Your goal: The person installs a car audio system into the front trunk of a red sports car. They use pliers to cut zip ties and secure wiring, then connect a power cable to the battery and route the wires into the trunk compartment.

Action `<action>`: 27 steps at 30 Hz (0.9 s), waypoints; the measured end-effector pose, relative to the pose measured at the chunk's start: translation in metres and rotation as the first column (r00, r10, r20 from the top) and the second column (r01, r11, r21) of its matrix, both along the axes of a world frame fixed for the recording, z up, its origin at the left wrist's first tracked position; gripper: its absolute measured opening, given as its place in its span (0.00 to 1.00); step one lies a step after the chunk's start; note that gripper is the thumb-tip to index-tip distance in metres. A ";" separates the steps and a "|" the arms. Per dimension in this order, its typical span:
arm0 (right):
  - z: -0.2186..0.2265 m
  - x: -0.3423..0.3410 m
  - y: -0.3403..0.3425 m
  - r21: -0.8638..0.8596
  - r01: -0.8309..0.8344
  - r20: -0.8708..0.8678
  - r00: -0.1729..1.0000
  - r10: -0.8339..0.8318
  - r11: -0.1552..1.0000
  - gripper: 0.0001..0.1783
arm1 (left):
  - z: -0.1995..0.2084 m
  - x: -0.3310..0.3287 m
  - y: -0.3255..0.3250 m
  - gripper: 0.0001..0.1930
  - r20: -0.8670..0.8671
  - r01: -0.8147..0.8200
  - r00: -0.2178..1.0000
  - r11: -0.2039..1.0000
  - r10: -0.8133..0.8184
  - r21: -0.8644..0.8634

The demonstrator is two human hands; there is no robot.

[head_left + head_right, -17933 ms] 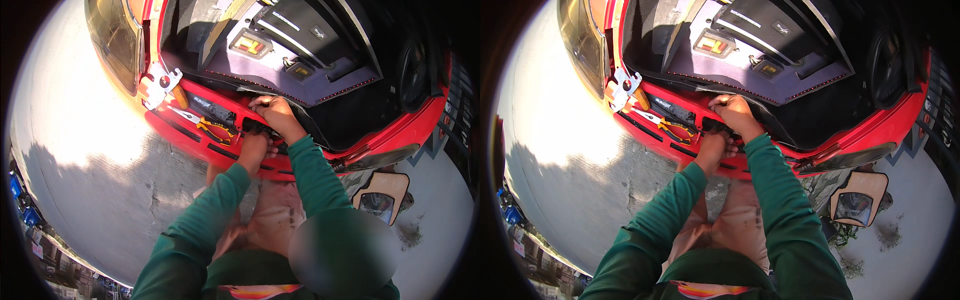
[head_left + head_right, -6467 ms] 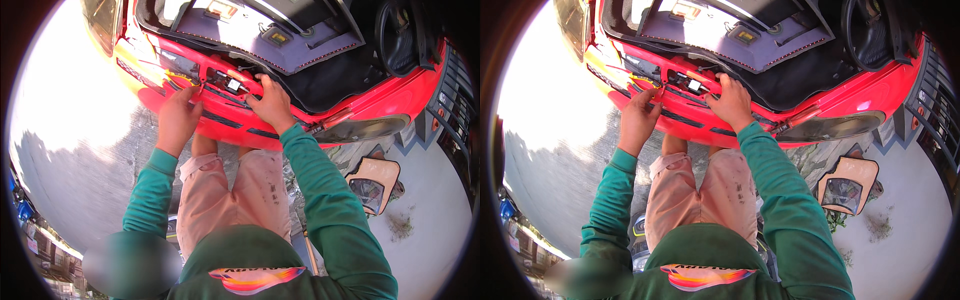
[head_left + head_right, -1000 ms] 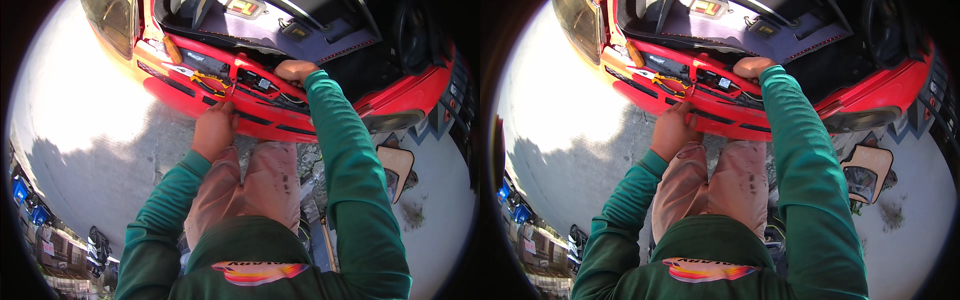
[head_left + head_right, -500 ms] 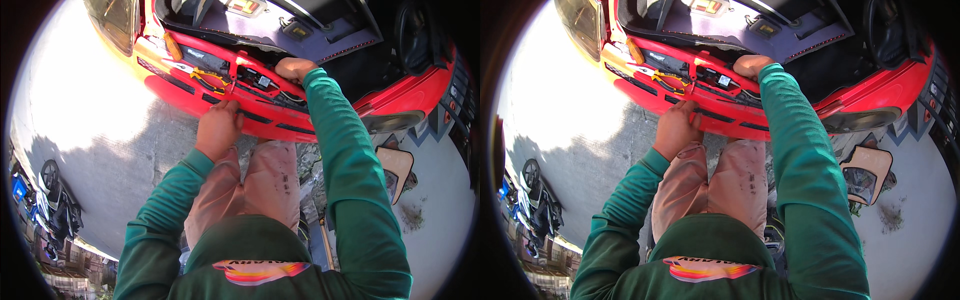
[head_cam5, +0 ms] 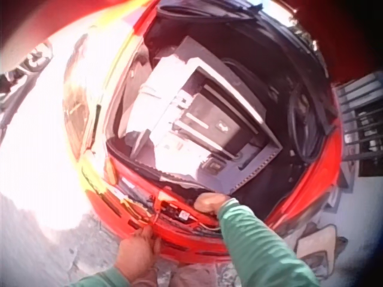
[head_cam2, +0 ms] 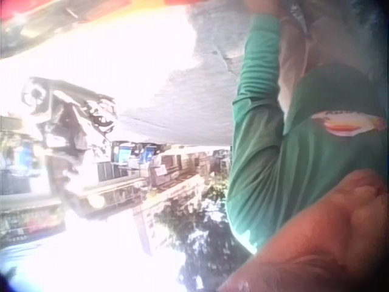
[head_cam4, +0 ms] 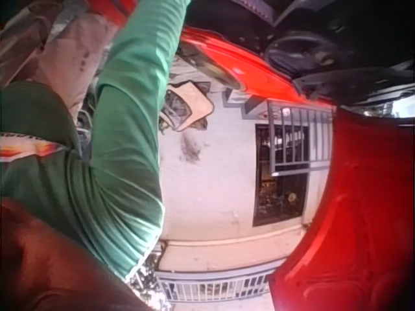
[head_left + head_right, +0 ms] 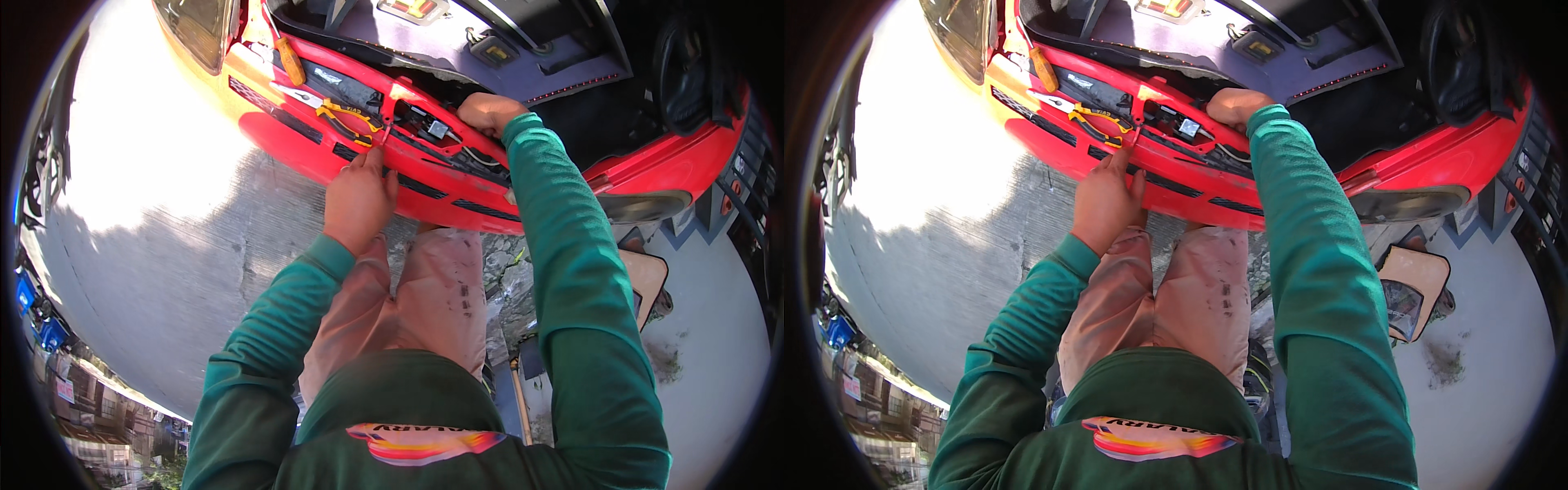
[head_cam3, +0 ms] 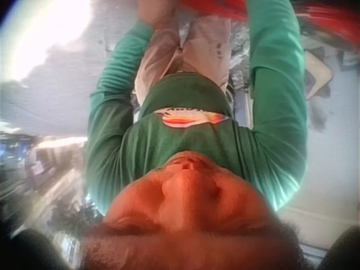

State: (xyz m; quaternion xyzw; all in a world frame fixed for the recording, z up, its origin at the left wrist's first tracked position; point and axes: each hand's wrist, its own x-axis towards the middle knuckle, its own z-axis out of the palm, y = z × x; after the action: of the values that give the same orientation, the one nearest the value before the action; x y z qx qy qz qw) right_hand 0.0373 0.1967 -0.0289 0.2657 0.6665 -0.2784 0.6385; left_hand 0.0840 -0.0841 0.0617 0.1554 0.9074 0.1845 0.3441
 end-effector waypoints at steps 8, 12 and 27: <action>-0.006 -0.002 0.000 -0.007 -0.030 0.037 0.999 0.030 1.000 0.15 | -0.029 0.011 0.007 0.20 -0.036 -0.076 0.997 0.995 0.074 -0.061; 0.007 -0.002 -0.006 0.051 -0.072 -0.022 0.997 0.074 0.996 0.22 | -0.033 0.016 0.015 0.16 -0.093 -0.085 0.992 0.996 0.086 0.019; -0.009 -0.002 -0.044 -0.259 0.619 -0.358 0.651 -0.669 0.741 0.13 | -0.050 0.005 0.038 0.07 -0.151 -0.131 0.982 0.984 0.113 -0.119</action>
State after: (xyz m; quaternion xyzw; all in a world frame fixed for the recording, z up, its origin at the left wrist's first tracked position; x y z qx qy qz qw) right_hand 0.0354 0.1529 -0.0375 0.3800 0.6346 -0.5756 0.3487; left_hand 0.0886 -0.0462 0.0118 0.0899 0.9476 0.1350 0.2751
